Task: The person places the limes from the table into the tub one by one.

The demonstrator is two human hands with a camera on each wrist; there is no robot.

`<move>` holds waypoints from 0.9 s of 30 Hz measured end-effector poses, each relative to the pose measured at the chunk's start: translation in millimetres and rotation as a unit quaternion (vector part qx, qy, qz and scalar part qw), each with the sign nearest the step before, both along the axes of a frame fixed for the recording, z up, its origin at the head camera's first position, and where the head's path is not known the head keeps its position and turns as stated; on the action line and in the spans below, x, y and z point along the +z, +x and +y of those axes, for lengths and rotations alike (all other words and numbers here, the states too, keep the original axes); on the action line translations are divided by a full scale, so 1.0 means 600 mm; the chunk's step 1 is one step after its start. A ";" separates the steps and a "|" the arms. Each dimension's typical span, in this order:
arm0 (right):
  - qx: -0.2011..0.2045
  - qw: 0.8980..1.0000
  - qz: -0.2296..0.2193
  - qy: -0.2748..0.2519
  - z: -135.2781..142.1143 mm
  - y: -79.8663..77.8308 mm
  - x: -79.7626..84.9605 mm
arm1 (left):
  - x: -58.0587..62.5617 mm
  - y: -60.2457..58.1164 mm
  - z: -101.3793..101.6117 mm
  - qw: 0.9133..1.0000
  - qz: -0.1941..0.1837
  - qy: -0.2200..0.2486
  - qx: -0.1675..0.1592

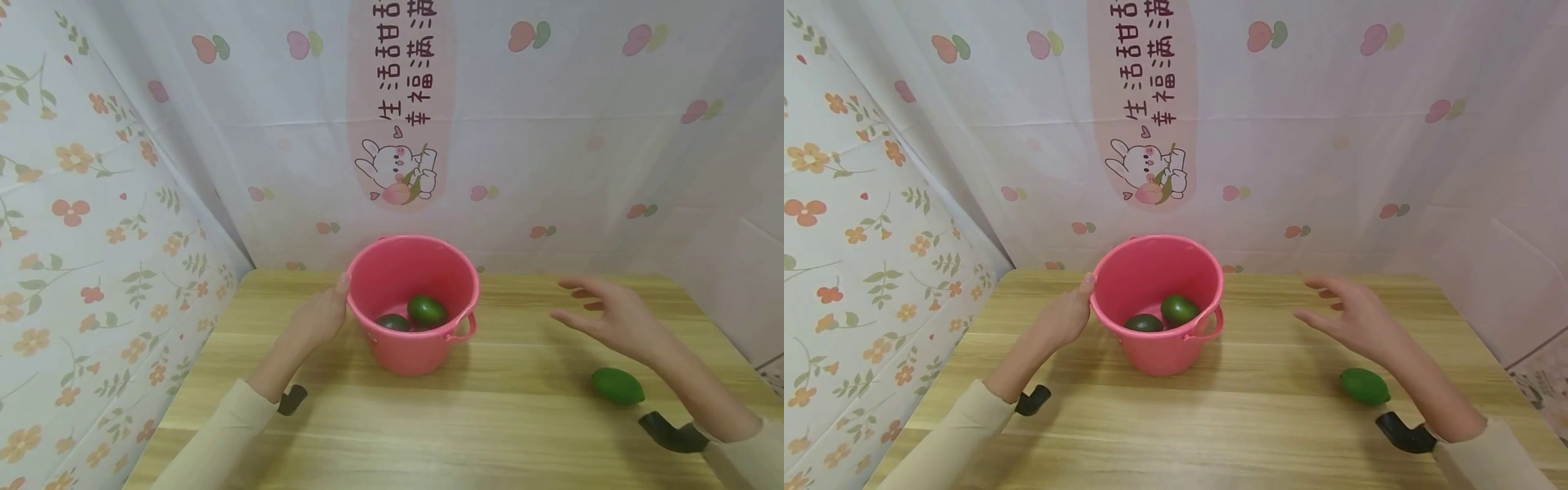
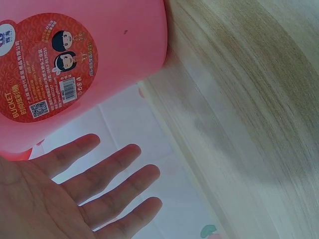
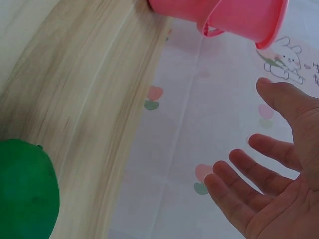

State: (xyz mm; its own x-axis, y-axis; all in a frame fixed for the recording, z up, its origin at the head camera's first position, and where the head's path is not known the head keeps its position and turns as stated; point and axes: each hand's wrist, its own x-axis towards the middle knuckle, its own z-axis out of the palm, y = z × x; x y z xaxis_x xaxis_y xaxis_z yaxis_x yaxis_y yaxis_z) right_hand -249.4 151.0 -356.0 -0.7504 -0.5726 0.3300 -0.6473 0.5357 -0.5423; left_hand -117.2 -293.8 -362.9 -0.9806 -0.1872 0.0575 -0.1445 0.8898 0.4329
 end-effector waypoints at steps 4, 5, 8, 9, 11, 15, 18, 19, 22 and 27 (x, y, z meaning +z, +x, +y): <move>-0.004 1.000 -0.003 0.005 0.005 0.000 -0.002 | -0.001 -0.001 -0.001 1.000 0.007 0.010 -0.001; -0.005 1.000 -0.004 0.008 0.006 0.000 -0.003 | -0.001 -0.001 -0.001 1.000 0.008 0.012 0.000; -0.006 1.000 -0.010 0.018 0.012 0.000 -0.005 | -0.001 -0.002 -0.001 1.000 0.010 0.015 -0.002; -0.006 1.000 -0.012 0.019 0.014 0.001 -0.006 | -0.002 -0.002 -0.001 1.000 0.010 0.016 -0.002; -0.004 1.000 -0.014 0.024 0.019 0.002 -0.007 | -0.002 -0.002 -0.001 1.000 0.009 0.012 -0.003; 0.004 0.999 -0.027 0.038 0.028 0.004 -0.010 | -0.003 -0.002 -0.002 1.000 0.004 0.009 -0.004; 0.007 0.998 -0.038 0.054 0.033 0.005 -0.011 | -0.003 -0.001 -0.001 1.000 0.001 0.009 -0.004; 0.004 0.998 -0.041 0.056 0.034 0.006 -0.012 | -0.003 -0.001 -0.001 1.000 0.001 0.009 -0.004; -0.003 0.997 -0.046 0.063 0.039 0.007 -0.016 | -0.002 -0.001 0.000 1.000 -0.002 0.006 0.001; -0.002 0.997 -0.048 0.065 0.044 0.006 -0.023 | -0.002 -0.001 0.001 1.000 -0.005 -0.001 0.014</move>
State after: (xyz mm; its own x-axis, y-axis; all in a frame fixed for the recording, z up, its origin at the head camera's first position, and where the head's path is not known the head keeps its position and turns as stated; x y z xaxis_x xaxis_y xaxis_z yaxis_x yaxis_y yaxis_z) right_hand -246.1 177.6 -369.9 -0.7768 -0.6035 0.1798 -0.5941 0.6077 -0.5270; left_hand -117.8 -293.2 -364.1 -0.9755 -0.2146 0.0479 -0.1740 0.8866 0.4286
